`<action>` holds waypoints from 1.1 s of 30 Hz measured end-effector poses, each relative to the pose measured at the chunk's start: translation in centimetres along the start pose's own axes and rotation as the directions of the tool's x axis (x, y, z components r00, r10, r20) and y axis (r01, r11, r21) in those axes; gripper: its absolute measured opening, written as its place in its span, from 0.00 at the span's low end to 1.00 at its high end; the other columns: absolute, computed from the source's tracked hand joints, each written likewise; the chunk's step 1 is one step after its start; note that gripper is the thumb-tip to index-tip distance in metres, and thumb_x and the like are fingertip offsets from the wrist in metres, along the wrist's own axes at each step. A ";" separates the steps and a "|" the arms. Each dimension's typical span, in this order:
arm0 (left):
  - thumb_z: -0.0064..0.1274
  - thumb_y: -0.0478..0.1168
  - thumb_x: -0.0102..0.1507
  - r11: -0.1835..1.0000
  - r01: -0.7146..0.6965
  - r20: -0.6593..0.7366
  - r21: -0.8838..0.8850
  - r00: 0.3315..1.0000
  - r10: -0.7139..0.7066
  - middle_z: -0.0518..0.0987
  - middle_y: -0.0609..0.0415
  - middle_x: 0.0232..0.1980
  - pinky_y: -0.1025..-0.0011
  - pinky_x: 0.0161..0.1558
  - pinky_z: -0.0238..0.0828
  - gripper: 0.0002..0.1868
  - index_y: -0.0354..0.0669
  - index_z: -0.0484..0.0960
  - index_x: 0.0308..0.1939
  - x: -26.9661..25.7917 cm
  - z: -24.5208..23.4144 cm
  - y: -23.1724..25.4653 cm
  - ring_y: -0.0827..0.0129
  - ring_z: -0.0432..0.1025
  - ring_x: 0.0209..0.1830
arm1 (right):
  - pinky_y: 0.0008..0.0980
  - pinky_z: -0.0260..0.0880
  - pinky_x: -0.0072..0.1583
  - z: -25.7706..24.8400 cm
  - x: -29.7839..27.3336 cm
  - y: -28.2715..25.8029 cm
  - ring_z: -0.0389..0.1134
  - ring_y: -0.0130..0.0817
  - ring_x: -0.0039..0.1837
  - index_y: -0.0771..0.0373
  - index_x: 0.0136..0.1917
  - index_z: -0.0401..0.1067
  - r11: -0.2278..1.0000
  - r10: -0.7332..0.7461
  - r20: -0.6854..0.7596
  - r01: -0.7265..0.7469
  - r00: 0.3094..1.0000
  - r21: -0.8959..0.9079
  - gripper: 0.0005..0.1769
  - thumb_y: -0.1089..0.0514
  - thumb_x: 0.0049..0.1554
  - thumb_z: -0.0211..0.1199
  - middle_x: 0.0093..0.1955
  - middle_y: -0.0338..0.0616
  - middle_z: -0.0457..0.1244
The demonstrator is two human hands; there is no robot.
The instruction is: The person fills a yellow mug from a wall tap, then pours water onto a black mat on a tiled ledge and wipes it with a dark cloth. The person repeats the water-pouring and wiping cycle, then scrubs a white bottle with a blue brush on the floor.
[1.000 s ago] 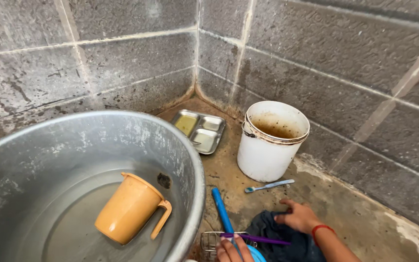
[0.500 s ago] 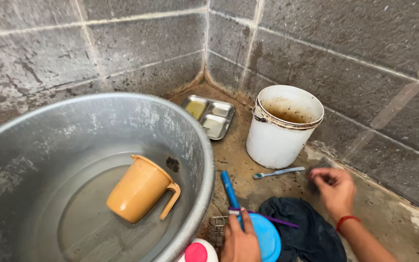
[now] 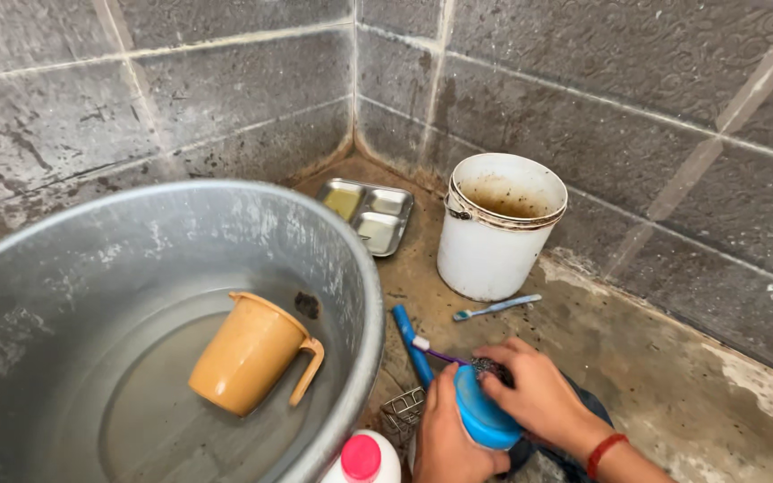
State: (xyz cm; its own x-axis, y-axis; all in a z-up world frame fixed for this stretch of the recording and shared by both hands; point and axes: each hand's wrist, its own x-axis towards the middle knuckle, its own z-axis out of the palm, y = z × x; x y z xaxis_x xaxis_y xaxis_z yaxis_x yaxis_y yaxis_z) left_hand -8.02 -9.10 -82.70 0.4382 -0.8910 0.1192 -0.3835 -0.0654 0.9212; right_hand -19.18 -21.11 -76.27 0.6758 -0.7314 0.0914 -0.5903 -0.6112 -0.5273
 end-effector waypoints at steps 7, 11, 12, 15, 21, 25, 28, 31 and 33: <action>0.75 0.36 0.30 1.000 0.016 -0.061 -0.022 0.998 -0.018 0.73 0.45 0.64 0.60 0.61 0.70 0.64 0.45 0.61 0.70 -0.9 1.0 -0.9 0.48 0.70 0.64 | 0.40 0.74 0.56 1.2 -0.1 -0.5 0.75 0.45 0.53 0.57 0.55 0.81 0.992 0.070 0.000 -0.069 0.998 0.101 0.20 0.53 0.48 0.70 0.49 0.51 0.72; 0.73 0.38 0.37 0.995 -0.061 -0.041 -0.079 0.997 0.058 0.78 0.43 0.60 0.59 0.60 0.74 0.59 0.44 0.62 0.72 -0.2 0.0 -1.0 0.48 0.76 0.62 | 0.38 0.76 0.53 -0.7 -2.4 -2.8 0.77 0.44 0.51 0.58 0.52 0.82 0.987 -0.098 0.107 0.083 0.989 0.138 0.18 0.59 0.45 0.70 0.47 0.50 0.73; 0.71 0.38 0.37 0.996 -0.031 0.000 -0.088 1.000 0.031 0.79 0.45 0.59 0.59 0.59 0.75 0.57 0.46 0.64 0.71 -0.6 -0.3 -1.1 0.49 0.77 0.61 | 0.38 0.76 0.52 -1.0 -3.2 -3.1 0.77 0.43 0.50 0.58 0.52 0.82 0.979 -0.113 0.159 0.082 0.981 0.187 0.18 0.59 0.46 0.70 0.46 0.49 0.74; 0.70 0.39 0.34 0.995 0.043 0.044 -0.089 0.998 -0.039 0.81 0.47 0.57 0.60 0.57 0.77 0.56 0.49 0.68 0.68 -0.9 -0.9 -1.2 0.52 0.78 0.60 | 0.37 0.76 0.50 -0.9 -3.3 -3.8 0.77 0.43 0.47 0.57 0.53 0.80 0.991 0.015 0.257 -0.048 0.966 0.124 0.16 0.59 0.49 0.68 0.44 0.50 0.73; 0.75 0.39 0.31 0.991 0.135 0.053 0.008 0.989 -0.136 0.74 0.46 0.61 0.61 0.61 0.71 0.66 0.48 0.58 0.72 0.2 -0.9 -0.8 0.52 0.72 0.63 | 0.39 0.75 0.50 0.2 1.0 -3.2 0.75 0.47 0.47 0.61 0.45 0.82 0.991 -0.123 0.082 0.119 0.989 0.055 0.11 0.61 0.46 0.69 0.42 0.53 0.72; 0.70 0.45 0.37 0.984 0.128 -0.050 -0.125 0.990 -0.135 0.81 0.48 0.58 0.64 0.63 0.74 0.57 0.45 0.63 0.70 0.1 -0.6 -1.6 0.57 0.78 0.63 | 0.39 0.76 0.50 0.2 -0.5 -2.3 0.76 0.46 0.47 0.59 0.47 0.81 0.983 -0.135 0.218 0.102 0.967 0.154 0.12 0.59 0.48 0.70 0.42 0.51 0.72; 0.68 0.39 0.31 0.986 0.030 -0.004 -0.162 1.000 -0.031 0.81 0.46 0.56 0.63 0.61 0.74 0.57 0.43 0.65 0.67 -0.4 -0.6 -2.1 0.55 0.78 0.61 | 0.41 0.74 0.49 0.6 -1.3 -2.3 0.74 0.50 0.48 0.62 0.42 0.79 0.952 -0.297 0.185 0.275 0.937 0.134 0.08 0.60 0.47 0.70 0.42 0.52 0.72; 0.71 0.40 0.33 0.997 0.067 -0.043 -0.047 0.997 -0.069 0.78 0.47 0.58 0.62 0.58 0.74 0.57 0.46 0.66 0.67 0.1 -0.7 -1.5 0.52 0.75 0.62 | 0.41 0.74 0.50 0.3 0.6 -3.1 0.74 0.51 0.48 0.61 0.42 0.79 0.983 -0.182 0.134 0.181 0.974 0.015 0.07 0.61 0.48 0.66 0.43 0.52 0.72; 0.73 0.39 0.31 0.991 0.106 0.003 -0.080 0.994 -0.106 0.76 0.49 0.58 0.62 0.59 0.73 0.63 0.48 0.61 0.70 0.3 -1.1 -1.1 0.54 0.75 0.61 | 0.41 0.74 0.51 0.3 1.7 -3.7 0.73 0.52 0.48 0.61 0.43 0.79 0.991 -0.132 0.154 0.131 0.979 0.016 0.07 0.59 0.49 0.67 0.43 0.53 0.71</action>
State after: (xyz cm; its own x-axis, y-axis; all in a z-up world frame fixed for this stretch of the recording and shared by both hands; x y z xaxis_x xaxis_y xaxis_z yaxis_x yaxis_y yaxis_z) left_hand -6.61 -8.79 -83.31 0.4742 -0.8802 0.0200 -0.2690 -0.1232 0.9552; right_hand -15.76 -19.98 -74.40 0.8078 -0.5887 0.0290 -0.4892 -0.6971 -0.5241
